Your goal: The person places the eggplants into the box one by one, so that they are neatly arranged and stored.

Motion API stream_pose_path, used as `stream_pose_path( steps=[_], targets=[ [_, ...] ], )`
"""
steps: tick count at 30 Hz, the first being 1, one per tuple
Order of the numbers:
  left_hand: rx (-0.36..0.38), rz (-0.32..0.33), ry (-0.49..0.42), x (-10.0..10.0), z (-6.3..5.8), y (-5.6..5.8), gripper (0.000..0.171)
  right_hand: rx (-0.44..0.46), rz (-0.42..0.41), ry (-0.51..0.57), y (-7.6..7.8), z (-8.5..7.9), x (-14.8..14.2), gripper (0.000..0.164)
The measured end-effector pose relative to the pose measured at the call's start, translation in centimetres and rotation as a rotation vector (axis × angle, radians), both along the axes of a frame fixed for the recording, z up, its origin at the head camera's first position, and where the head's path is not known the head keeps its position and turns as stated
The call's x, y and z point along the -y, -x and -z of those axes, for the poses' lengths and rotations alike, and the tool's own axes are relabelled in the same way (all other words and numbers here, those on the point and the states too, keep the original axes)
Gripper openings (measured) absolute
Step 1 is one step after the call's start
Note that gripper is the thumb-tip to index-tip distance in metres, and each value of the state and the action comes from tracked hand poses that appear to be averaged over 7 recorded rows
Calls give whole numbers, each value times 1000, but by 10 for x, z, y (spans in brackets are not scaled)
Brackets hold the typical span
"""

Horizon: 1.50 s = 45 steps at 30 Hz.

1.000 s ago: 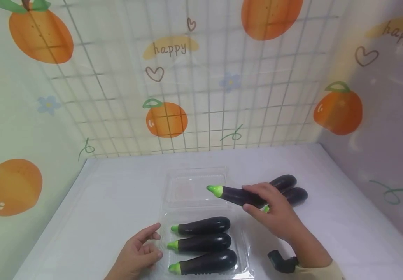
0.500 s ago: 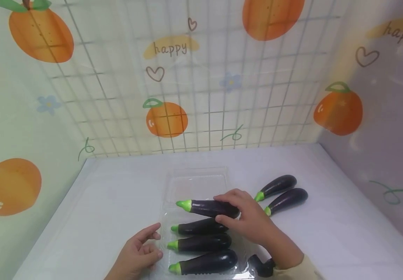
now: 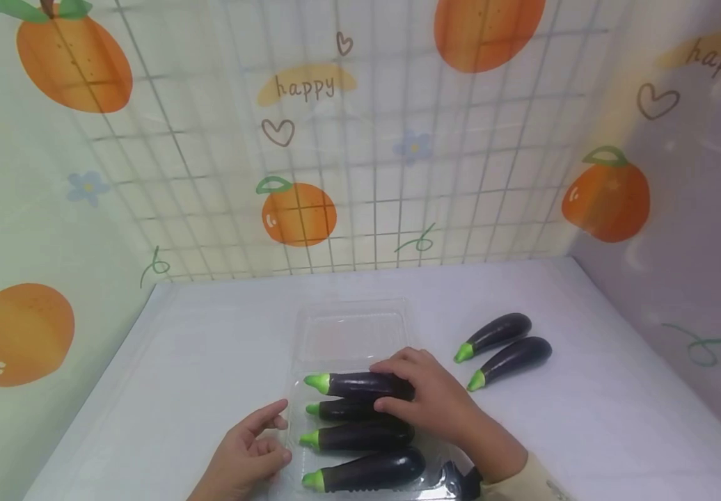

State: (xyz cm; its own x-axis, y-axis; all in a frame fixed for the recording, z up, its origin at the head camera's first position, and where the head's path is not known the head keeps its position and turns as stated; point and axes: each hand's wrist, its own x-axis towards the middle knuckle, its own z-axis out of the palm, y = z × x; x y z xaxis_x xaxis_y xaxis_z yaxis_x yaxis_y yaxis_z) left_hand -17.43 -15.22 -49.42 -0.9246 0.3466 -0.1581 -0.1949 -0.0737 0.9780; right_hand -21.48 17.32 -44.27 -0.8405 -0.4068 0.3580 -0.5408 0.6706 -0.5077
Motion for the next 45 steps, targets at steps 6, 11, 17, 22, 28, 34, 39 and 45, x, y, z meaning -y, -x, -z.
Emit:
stream_pose_path(
  steps=[6,11,17,22,28,34,39,45],
  targets=[
    [-3,3,-5,0,0,0,80,41,49,-82,0,2,3,46],
    [-9,9,-4,-1,-1,0,80,-8,83,-117,-1,4,5,47],
    [3,4,0,-2,-1,0,79,-43,107,-117,-3,4,5,49],
    [-3,8,-5,-3,-3,-1,79,-14,131,-60,-6,-3,-2,55],
    [-15,11,0,-1,-3,0,80,-17,163,45,-6,-11,-27,57],
    [-9,0,0,1,0,2,79,-34,237,93,-7,-15,-54,58],
    [-5,5,-18,1,2,1,81,-87,275,157,-6,-10,-74,57],
    [-7,11,-15,1,4,1,81,-93,301,186,-6,-6,-87,57]
  ],
)
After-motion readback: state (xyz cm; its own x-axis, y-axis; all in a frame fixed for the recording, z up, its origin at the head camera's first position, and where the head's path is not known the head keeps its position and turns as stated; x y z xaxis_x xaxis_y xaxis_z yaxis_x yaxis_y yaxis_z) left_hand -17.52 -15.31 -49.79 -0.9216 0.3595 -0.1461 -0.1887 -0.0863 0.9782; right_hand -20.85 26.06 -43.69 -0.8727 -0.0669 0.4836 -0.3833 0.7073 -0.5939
